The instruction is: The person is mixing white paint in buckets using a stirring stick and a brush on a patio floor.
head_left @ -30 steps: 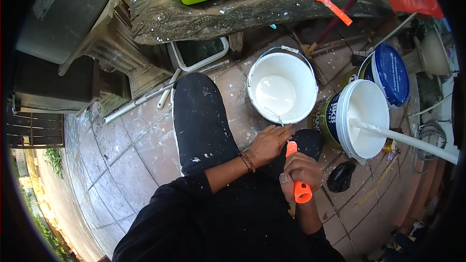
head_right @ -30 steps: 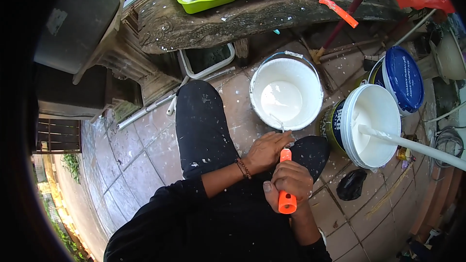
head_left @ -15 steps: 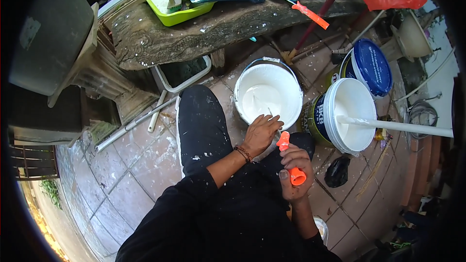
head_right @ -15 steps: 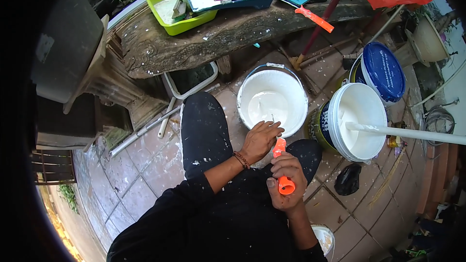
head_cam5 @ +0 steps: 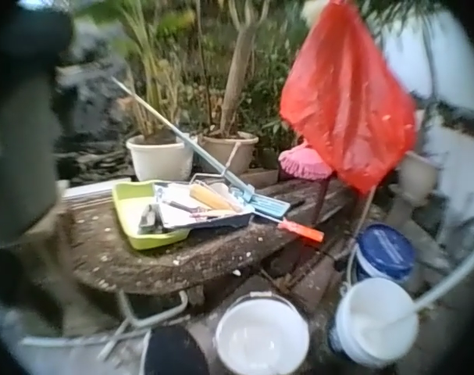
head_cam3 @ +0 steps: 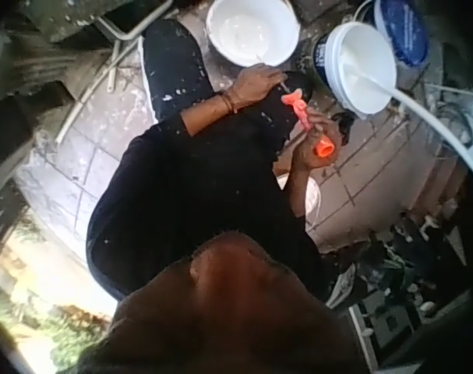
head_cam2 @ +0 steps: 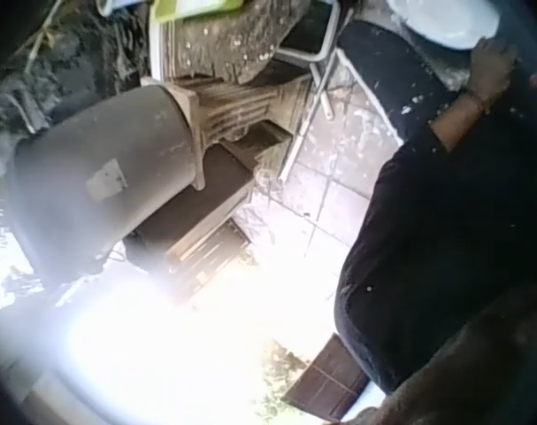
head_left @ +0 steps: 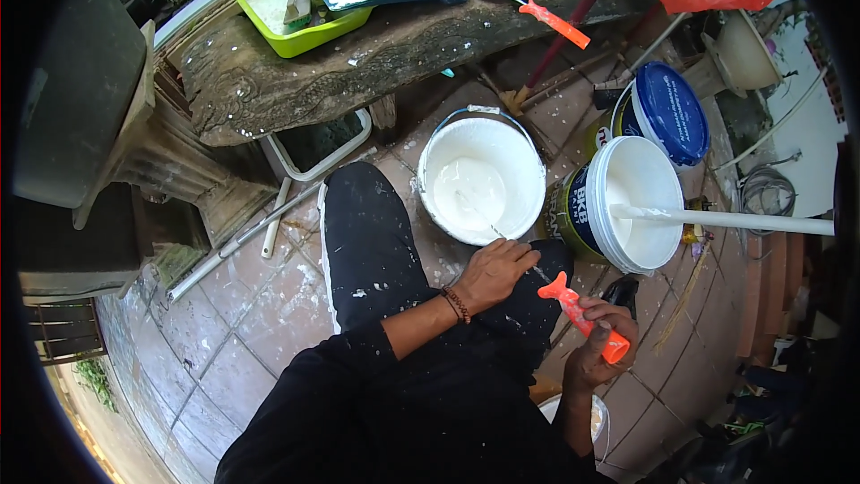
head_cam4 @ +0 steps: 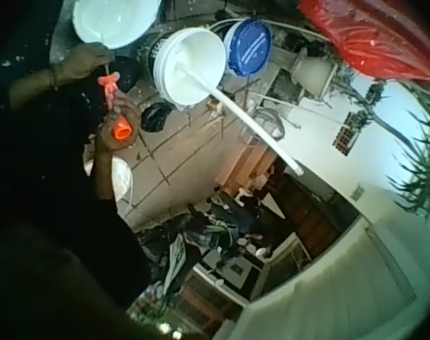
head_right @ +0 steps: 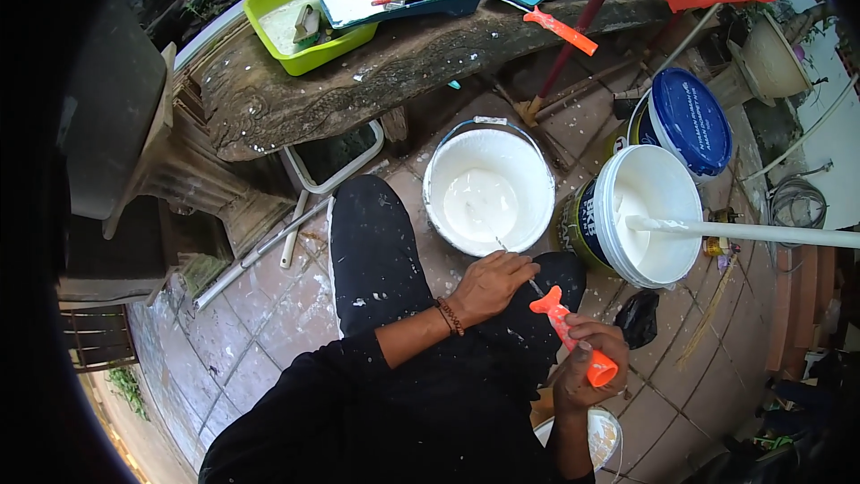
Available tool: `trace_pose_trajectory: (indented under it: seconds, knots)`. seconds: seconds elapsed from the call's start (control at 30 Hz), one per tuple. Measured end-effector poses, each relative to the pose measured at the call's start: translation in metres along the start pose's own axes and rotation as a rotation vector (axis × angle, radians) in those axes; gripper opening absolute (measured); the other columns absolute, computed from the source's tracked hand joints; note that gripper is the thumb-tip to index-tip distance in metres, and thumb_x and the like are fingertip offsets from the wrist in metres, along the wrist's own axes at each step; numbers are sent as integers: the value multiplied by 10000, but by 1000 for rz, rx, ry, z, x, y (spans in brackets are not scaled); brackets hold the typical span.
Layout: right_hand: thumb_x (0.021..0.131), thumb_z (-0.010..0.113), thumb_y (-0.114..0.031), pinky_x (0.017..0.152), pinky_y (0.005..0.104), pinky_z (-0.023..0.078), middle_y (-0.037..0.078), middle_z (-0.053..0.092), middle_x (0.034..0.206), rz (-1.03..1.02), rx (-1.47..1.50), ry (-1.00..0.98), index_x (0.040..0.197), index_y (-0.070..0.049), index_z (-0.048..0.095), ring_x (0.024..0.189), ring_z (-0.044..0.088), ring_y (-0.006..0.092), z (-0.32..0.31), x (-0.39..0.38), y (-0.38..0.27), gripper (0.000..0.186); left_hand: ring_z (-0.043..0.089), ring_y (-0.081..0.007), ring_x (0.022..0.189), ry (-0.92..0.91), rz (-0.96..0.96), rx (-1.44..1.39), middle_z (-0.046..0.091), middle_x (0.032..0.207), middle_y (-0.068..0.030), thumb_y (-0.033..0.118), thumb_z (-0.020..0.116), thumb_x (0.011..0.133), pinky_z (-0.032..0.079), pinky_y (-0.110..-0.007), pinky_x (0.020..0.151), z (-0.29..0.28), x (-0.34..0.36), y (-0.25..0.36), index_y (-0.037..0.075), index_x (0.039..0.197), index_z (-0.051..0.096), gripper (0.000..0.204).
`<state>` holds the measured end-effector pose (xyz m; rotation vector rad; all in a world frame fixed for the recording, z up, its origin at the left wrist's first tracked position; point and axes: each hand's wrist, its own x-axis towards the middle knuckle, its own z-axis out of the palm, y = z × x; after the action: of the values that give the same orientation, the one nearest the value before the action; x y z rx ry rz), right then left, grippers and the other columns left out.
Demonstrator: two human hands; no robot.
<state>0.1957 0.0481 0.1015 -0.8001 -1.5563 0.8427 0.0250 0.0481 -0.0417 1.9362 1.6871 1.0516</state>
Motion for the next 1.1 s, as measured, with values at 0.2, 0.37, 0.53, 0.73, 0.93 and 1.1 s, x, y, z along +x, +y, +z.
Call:
trace_pose_trajectory:
  seconds: [0.2, 0.37, 0.53, 0.73, 0.93, 1.1]
  knots:
    - [1017, 715, -316, 878, 434, 590, 168, 630, 951, -72, -98, -25, 944, 4, 586, 927, 691, 290, -16, 2, 4, 353, 607, -317, 1334, 9, 66, 105, 607, 1467, -164, 45, 568, 932, 449, -446, 1156, 15, 15, -3, 79, 1441, 596, 511]
    - [1004, 714, -377, 890, 469, 571, 154, 608, 963, -147, -269, -304, 812, -25, 582, 919, 665, 285, -24, 5, 8, 422, 633, -303, 1240, 17, 143, 27, 671, 1279, -141, 49, 562, 924, 448, -435, 1142, 10, 28, -18, 69, 1292, 646, 378]
    - [1036, 665, -320, 840, 477, 507, 96, 583, 762, -71, 168, -137, 759, -48, 552, 735, 608, 233, 5, 11, 30, 404, 641, -312, 1036, 48, 129, -7, 629, 996, -128, 79, 573, 929, 495, -433, 982, -6, 31, -30, 49, 1043, 631, 131]
    - [1023, 597, -145, 768, 439, 497, 70, 536, 651, 24, 307, -115, 778, -53, 510, 602, 557, 203, 7, 6, 23, 275, 651, -312, 1053, 38, 39, 2, 662, 1028, -130, 57, 569, 914, 513, -414, 964, -8, 6, -23, 54, 1076, 658, 185]
    - [995, 564, -103, 695, 413, 489, 81, 536, 652, -18, 225, -215, 736, -43, 463, 565, 532, 192, 2, 12, -5, 284, 670, -320, 1064, 91, 106, -83, 671, 1063, -122, 44, 581, 919, 529, -418, 949, 6, -1, -6, 54, 1097, 646, 190]
    - [971, 573, -54, 695, 415, 496, 94, 546, 656, -87, 198, -274, 734, -30, 477, 582, 556, 208, -4, 9, -2, 257, 680, -306, 1110, 105, 157, -69, 686, 1122, -109, 66, 604, 959, 541, -411, 979, 11, 10, -6, 59, 1110, 647, 157]
